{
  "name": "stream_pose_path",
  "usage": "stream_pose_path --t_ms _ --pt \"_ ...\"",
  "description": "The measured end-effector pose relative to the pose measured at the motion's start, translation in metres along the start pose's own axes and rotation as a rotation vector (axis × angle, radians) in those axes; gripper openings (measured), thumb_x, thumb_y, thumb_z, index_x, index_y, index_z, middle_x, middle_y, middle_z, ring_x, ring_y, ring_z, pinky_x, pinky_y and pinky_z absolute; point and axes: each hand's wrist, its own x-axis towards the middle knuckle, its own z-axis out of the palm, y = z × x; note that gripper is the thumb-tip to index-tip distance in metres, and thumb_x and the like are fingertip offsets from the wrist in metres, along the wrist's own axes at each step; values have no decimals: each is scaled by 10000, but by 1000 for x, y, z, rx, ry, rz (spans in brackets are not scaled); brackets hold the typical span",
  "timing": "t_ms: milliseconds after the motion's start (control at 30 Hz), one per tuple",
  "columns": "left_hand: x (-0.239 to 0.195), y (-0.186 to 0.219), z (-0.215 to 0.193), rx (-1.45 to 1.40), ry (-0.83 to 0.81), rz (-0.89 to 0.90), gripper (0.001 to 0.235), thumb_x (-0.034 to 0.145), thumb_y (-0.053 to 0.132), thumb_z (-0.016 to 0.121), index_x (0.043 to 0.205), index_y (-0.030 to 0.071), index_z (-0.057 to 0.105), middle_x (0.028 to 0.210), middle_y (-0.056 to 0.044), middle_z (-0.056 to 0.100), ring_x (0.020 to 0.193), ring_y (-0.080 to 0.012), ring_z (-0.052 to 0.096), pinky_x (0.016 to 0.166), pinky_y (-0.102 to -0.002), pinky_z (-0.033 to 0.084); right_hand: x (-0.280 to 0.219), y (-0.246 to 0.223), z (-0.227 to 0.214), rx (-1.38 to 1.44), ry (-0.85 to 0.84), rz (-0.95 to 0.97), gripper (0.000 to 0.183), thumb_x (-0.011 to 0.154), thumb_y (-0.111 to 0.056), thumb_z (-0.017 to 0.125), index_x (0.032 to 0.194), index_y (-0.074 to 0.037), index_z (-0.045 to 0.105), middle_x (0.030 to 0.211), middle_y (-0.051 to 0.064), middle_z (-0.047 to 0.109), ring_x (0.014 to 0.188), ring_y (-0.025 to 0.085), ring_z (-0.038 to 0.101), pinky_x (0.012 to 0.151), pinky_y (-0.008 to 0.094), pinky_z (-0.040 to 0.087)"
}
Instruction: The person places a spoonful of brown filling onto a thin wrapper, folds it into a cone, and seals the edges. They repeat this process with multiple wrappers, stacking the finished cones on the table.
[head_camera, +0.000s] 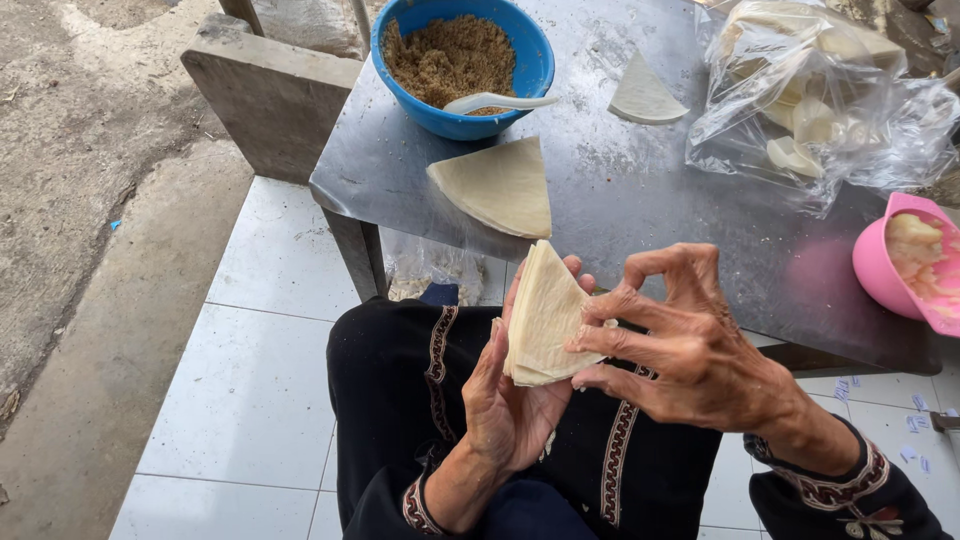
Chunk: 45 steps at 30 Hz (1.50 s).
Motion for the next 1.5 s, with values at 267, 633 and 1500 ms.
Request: stream_pose_path --t_ms 267,633,1500 --pt "-4 3 10 106 -9 -55 1013 920 293 640 1683 174 -16 1687 -131 191 1521 -288 301 1160 -404 419 2 -27 7 -58 63 19 357 739 -423 853 957 -150 779 977 -59 710 1043 220 537 949 457 303" --pt "-8 3 11 91 32 -71 984 922 319 614 1665 173 -14 1687 -104 163 1562 -260 201 1267 -469 246 -8 -24 16 116 99 107 185 832 -216 776 972 -103 735 1033 18 735 1079 223 598 917 405 393" --pt "-5 1 5 21 44 -101 992 891 177 640 1662 156 17 1647 -128 241 1517 -265 308 1263 -442 316 -24 0 21 379 37 237 150 897 -191 737 1025 -112 753 1001 22 774 1058 181 685 965 363 417"
